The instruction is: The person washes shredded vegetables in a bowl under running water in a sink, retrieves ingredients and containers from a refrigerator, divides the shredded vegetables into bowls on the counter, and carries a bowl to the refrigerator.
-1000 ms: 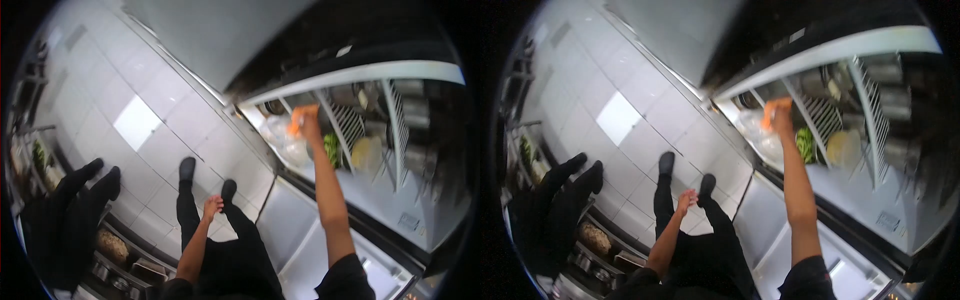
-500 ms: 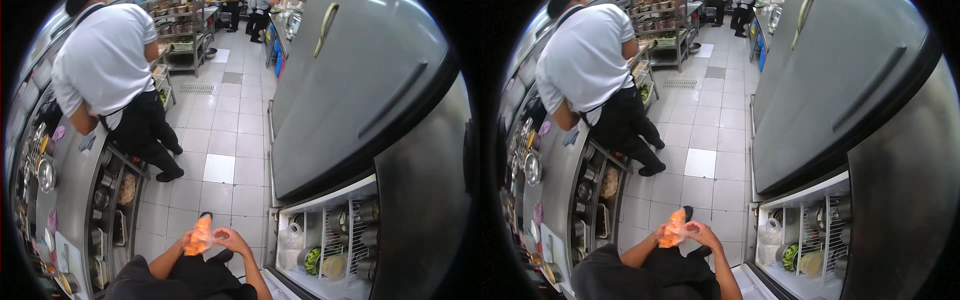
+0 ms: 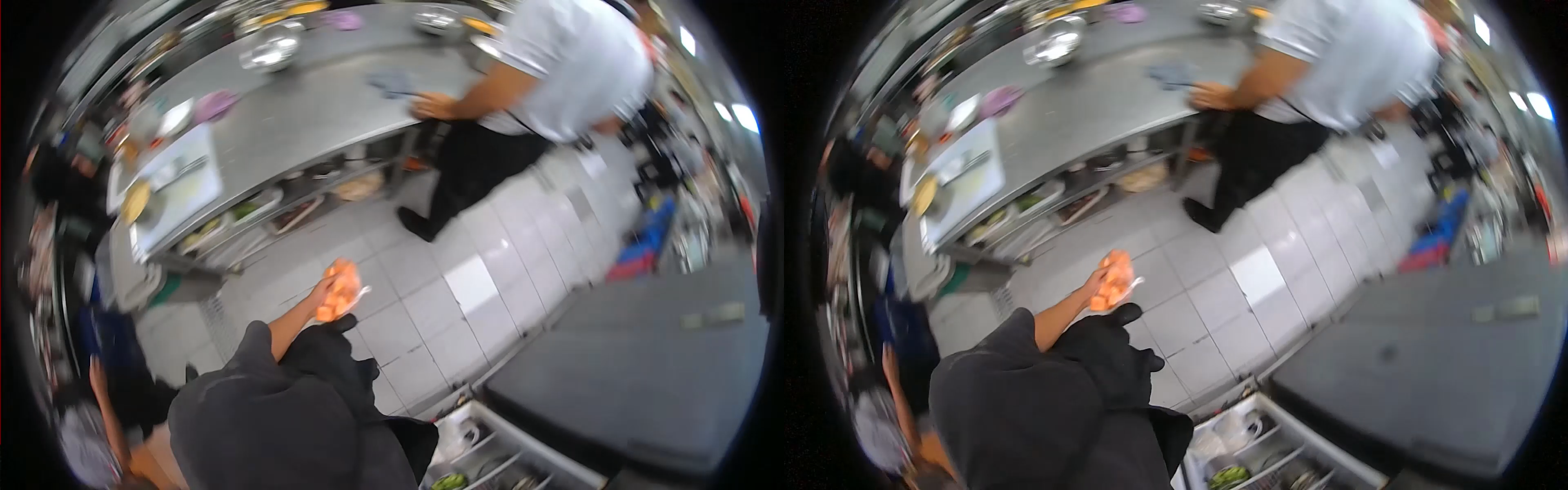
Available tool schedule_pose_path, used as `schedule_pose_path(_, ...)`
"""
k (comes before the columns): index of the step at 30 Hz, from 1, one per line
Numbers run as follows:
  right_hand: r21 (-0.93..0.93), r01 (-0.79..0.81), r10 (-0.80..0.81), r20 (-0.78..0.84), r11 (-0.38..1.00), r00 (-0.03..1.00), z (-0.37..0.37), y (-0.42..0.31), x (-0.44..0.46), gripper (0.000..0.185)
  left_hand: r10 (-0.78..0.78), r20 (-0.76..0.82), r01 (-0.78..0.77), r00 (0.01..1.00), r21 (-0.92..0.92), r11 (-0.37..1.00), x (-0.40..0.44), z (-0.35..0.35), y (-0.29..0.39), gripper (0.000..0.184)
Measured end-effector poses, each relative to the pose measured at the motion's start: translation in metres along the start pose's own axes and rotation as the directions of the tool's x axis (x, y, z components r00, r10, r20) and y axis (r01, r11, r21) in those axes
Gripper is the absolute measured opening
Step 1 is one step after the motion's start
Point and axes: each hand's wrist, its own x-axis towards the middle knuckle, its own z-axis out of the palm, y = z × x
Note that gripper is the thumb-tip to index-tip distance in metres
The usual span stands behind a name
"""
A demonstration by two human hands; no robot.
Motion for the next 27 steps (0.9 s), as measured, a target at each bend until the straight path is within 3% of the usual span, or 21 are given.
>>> schedule_pose_path(3, -0.165, -0.008, 0.030, 0.131, 0.986, 0.991, 0.001, -0.063, 0.011, 0.021, 0.206, -0.118, -0.215, 0.971, -0.068, 0.974, -0.002, -0.024, 0.065, 0.040)
schedule_pose_path(5, -0.230, 0.033, 0.016, 0.208, 0.973, 0.978, 0.015, -0.099, 0.019, 0.021, 0.239, -0.009, -0.236, 0.971, -0.189, 0.953, 0.013, -0.033, 0.129, 0.042)
schedule_pose_path(7, -0.260, 0.089, -0.011, 0.286, 0.962, 0.958, 0.030, -0.118, 0.028, 0.022, 0.378, 0.093, -0.345, 0.921, -0.254, 0.903, 0.021, -0.032, 0.200, 0.044)
schedule_pose_path(9, -0.261, 0.128, -0.028, 0.354, 0.957, 0.935, 0.045, -0.127, 0.036, 0.023, 0.567, -0.086, -0.566, 0.819, 0.042, 0.824, 0.006, 0.014, 0.277, 0.055)
schedule_pose_path(10, 0.043, 0.129, -0.136, 0.296, 0.991, 0.945, 0.033, -0.142, 0.051, 0.023, 0.640, -0.342, -0.566, 0.688, 0.299, 0.768, 0.060, -0.056, 0.308, 0.062)
schedule_pose_path(11, 0.346, 0.140, -0.219, 0.201, 0.928, 0.955, 0.030, -0.175, 0.062, 0.022, 0.933, -0.317, -0.369, 0.172, 0.857, 0.359, 0.051, -0.036, 0.321, 0.063)
schedule_pose_path(12, 0.358, 0.235, -0.208, -0.114, 0.904, 0.972, 0.047, -0.243, 0.009, 0.023, 0.960, 0.126, 0.188, -0.251, 0.979, -0.079, 0.046, -0.012, 0.331, 0.064)
schedule_pose_path(13, 0.471, 0.242, -0.213, -0.115, 0.848, 0.970, 0.043, -0.268, 0.001, 0.024, 0.975, 0.207, 0.187, -0.084, 0.964, -0.189, 0.053, -0.011, 0.333, 0.063)
schedule_pose_path(14, 0.446, 0.298, -0.235, -0.192, 0.844, 0.953, 0.044, -0.288, -0.007, 0.022, 0.949, 0.301, 0.153, 0.090, 0.938, -0.312, 0.059, -0.018, 0.334, 0.063)
schedule_pose_path(15, 0.429, 0.344, -0.235, -0.288, 0.835, 0.928, 0.045, -0.296, -0.014, 0.019, 0.862, 0.316, 0.155, 0.396, 0.903, -0.402, 0.074, -0.036, 0.330, 0.061)
schedule_pose_path(16, 0.370, 0.442, -0.335, -0.320, 0.817, 0.886, 0.045, -0.291, -0.018, 0.020, 0.747, 0.271, 0.260, 0.607, 0.821, -0.509, 0.086, -0.050, 0.321, 0.064)
schedule_pose_path(17, 0.377, 0.441, -0.321, -0.341, 0.814, 0.884, 0.047, -0.277, -0.018, 0.022, 0.722, 0.300, 0.183, 0.624, 0.842, -0.507, 0.096, -0.069, 0.309, 0.070)
schedule_pose_path(18, 0.336, 0.399, -0.279, -0.352, 0.853, 0.894, 0.047, -0.277, -0.039, 0.024, 0.648, 0.399, 0.235, 0.649, 0.705, -0.669, 0.120, -0.132, 0.311, 0.070)
schedule_pose_path(19, 0.418, 0.296, -0.147, -0.353, 0.859, 0.924, 0.048, -0.279, -0.064, 0.022, 0.745, 0.350, 0.241, 0.568, 0.795, -0.557, 0.123, -0.134, 0.305, 0.069)
schedule_pose_path(20, 0.409, 0.375, -0.194, -0.419, 0.832, 0.887, 0.057, -0.241, -0.061, 0.022, 0.407, 0.583, 0.138, 0.704, 0.450, -0.883, 0.138, -0.155, 0.323, 0.067)
schedule_pose_path(21, 0.345, 0.350, -0.137, -0.513, 0.871, 0.847, 0.059, -0.219, -0.072, 0.023, 0.499, 0.654, -0.531, 0.569, 0.755, -0.384, 0.162, -0.138, 0.311, 0.063)
schedule_pose_path(22, 0.289, 0.285, -0.071, -0.578, 0.914, 0.813, 0.062, -0.202, -0.082, 0.024, 0.596, 0.667, 0.172, 0.447, 0.589, -0.789, 0.154, -0.097, 0.289, 0.055)
schedule_pose_path(23, 0.291, 0.218, 0.016, -0.633, 0.931, 0.774, 0.064, -0.183, -0.090, 0.026, 0.578, 0.702, 0.162, 0.416, 0.568, -0.807, 0.129, -0.030, 0.243, 0.053)
schedule_pose_path(24, 0.278, 0.147, 0.077, -0.658, 0.949, 0.749, 0.066, -0.164, -0.099, 0.028, 0.599, 0.648, 0.262, 0.470, 0.546, -0.796, 0.129, 0.013, 0.191, 0.054)
schedule_pose_path(26, 0.521, 0.150, 0.272, -0.644, 0.840, 0.715, 0.083, -0.128, -0.102, 0.029, 0.264, 0.714, -0.251, 0.648, 0.528, -0.811, 0.167, 0.035, 0.097, 0.052)
schedule_pose_path(27, 0.669, 0.167, 0.371, -0.582, 0.724, 0.724, 0.087, -0.121, -0.109, 0.031, 0.211, 0.588, -0.221, 0.781, 0.575, -0.788, 0.201, 0.044, 0.034, 0.050)
